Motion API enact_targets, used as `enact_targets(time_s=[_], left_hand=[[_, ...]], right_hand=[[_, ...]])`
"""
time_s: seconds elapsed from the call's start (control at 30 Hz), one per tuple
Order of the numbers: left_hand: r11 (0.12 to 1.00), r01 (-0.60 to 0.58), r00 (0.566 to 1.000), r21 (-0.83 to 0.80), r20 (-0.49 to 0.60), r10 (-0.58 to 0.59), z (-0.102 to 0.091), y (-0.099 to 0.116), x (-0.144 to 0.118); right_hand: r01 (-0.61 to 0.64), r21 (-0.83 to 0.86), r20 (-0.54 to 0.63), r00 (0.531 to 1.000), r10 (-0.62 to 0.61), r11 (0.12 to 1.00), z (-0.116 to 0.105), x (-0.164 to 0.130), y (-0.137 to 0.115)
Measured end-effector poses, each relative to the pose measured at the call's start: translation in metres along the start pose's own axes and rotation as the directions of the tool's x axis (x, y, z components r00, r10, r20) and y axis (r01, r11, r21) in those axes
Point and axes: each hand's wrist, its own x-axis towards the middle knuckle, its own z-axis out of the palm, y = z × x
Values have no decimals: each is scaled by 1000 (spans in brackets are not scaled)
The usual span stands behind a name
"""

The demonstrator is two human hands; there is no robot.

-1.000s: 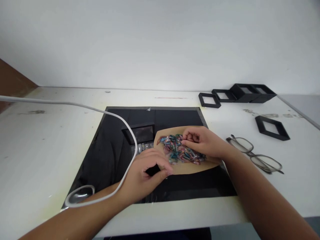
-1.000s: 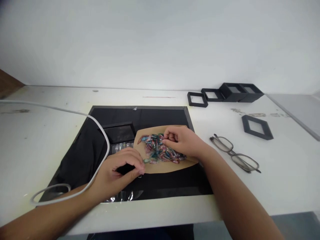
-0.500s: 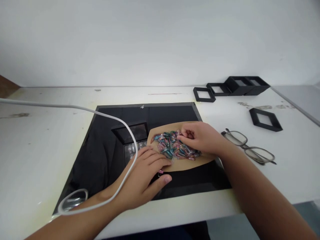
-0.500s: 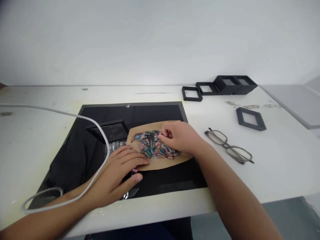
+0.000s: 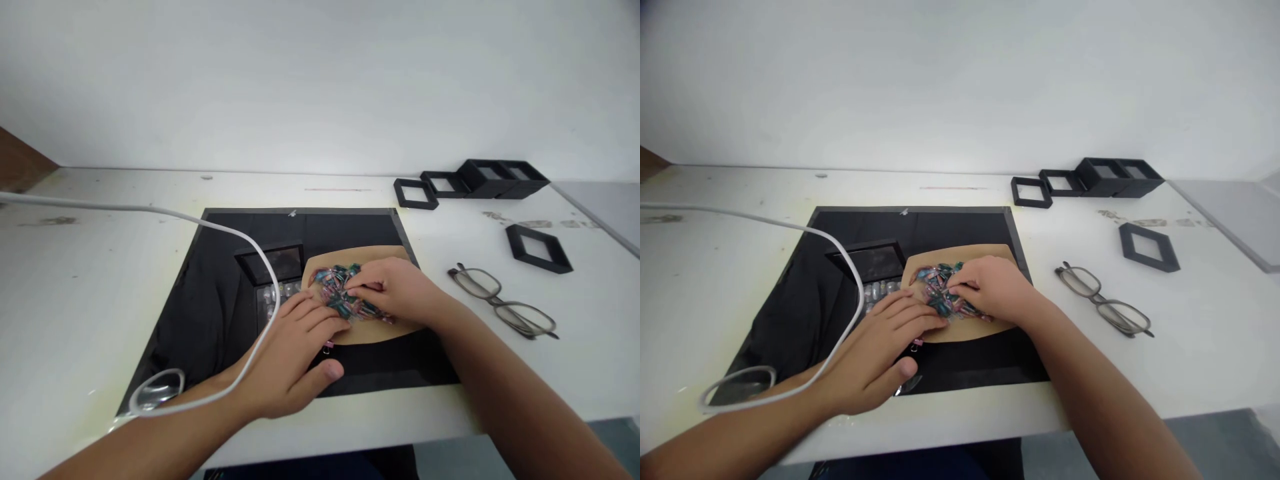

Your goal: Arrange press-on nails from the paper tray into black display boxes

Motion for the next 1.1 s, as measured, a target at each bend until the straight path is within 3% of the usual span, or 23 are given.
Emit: enact_targets(time_s=[0.13,0.3,0.37,0.47,0.67,0.87,1.03,1.1], left_hand=[[1000,-17,1000,5,18,16,-1,3,-1],[999,-35,999,20,22,35,-1,6,0],[999,-38,999,9,-22,38,-1,8,-2],[999,-42,984,11,-173,44,2,10,-6],[985,-172,862,18,-481,160,8,9,-8],[958,-288,803,-8,-547,237,1,9,-1],[939,-345,739,-5,-618,268,-2,10,-2],[931,-365,713,9,-641,286,-4,12,-2]], right_hand=[[156,153,-89,986,-144,976,-1,0,4],[334,427,-299,929,-217,840,-9,-8,-5],[385,507,-330,913,-239,771,-13,-12,-12],[416,587,-355,903,-240,695,-15,-18,-20],[477,564,-366,876,-314,674,-6,-17,-25],[516,467,-379,851,-364,718,9,-16,-36],[551,394,-397,824,-404,736,8,-21,-45],[521,344,-367,841,-399,782,5,-22,-45]])
